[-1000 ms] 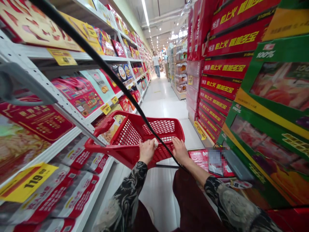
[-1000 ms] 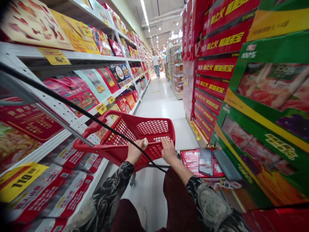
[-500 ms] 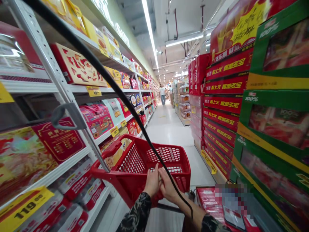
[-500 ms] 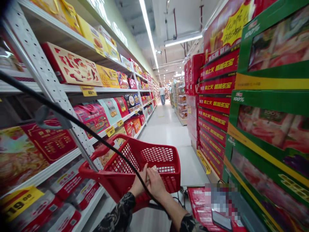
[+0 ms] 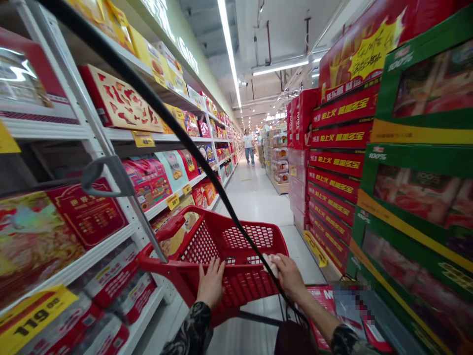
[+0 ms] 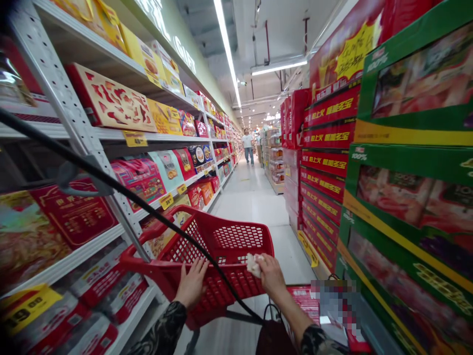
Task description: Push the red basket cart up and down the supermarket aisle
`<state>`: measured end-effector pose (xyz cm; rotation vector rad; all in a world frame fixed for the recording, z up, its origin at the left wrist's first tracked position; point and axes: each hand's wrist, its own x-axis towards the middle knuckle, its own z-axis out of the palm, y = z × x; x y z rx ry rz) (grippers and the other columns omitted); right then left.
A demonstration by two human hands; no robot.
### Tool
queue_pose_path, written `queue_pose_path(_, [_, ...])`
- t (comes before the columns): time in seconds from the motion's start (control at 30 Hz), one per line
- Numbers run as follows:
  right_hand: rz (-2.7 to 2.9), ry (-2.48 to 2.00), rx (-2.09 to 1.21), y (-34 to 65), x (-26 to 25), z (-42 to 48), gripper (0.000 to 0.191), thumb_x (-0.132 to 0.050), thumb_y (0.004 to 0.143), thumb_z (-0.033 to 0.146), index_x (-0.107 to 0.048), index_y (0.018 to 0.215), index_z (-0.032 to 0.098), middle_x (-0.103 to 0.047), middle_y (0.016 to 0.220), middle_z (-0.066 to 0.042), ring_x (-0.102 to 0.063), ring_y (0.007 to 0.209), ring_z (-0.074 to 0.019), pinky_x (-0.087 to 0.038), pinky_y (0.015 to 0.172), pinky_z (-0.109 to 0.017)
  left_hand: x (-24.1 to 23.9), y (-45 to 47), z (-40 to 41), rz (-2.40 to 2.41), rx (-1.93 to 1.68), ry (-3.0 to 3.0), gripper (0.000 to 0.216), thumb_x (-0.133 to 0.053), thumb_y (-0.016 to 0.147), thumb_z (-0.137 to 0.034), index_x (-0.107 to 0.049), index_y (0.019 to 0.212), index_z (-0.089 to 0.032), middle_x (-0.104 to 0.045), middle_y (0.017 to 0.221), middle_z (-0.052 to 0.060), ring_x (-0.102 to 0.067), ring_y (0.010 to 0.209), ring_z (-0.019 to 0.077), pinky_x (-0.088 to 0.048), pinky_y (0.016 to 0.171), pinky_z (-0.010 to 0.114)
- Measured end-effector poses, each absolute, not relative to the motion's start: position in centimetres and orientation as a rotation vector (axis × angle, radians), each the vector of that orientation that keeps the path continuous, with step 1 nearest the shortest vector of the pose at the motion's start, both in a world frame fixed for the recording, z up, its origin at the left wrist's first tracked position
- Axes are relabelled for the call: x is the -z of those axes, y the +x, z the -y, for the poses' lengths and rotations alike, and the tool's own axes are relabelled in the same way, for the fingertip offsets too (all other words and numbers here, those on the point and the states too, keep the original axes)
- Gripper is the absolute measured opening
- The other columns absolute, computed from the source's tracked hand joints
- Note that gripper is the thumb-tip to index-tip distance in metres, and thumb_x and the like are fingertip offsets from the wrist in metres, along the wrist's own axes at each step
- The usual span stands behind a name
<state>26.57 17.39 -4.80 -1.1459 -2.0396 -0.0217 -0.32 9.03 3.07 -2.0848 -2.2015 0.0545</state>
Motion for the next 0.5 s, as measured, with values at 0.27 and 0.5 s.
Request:
queue_pose_path(0.27, [2.076,-1.193,0.043,21.8,4.2,-16.2,0.040,-0.059,0.075,0.023,-0.062,0.114,0.016,-0.057,0.124,-0.015,-0.042,0.124,-0.0339,-0.032,0.104,-0.057,-3.9,0.6,-8.7,2.228,-0.085,-2.062,0.069,-0.046,0.072,-0.028,-0.037,0.140,-0.016,-0.030,0.150,0.013,-0.020,0.140,0.0285,-0.010,0.111,0.056])
queue_pose_path(0.5, [2.087,-1.188,-0.017,26.8,5.7,-17.8,0.046,-0.041,0.081,0.006,-0.058,0.123,0.017,-0.054,0.130,-0.013,-0.042,0.126,-0.0292,-0.036,0.102,-0.052,-3.9,0.6,-8.3,2.201,-0.050,-2.057,0.066,-0.047,0.075,-0.028,-0.036,0.140,-0.018,-0.030,0.150,0.013,-0.021,0.140,0.0272,-0.005,0.113,0.055])
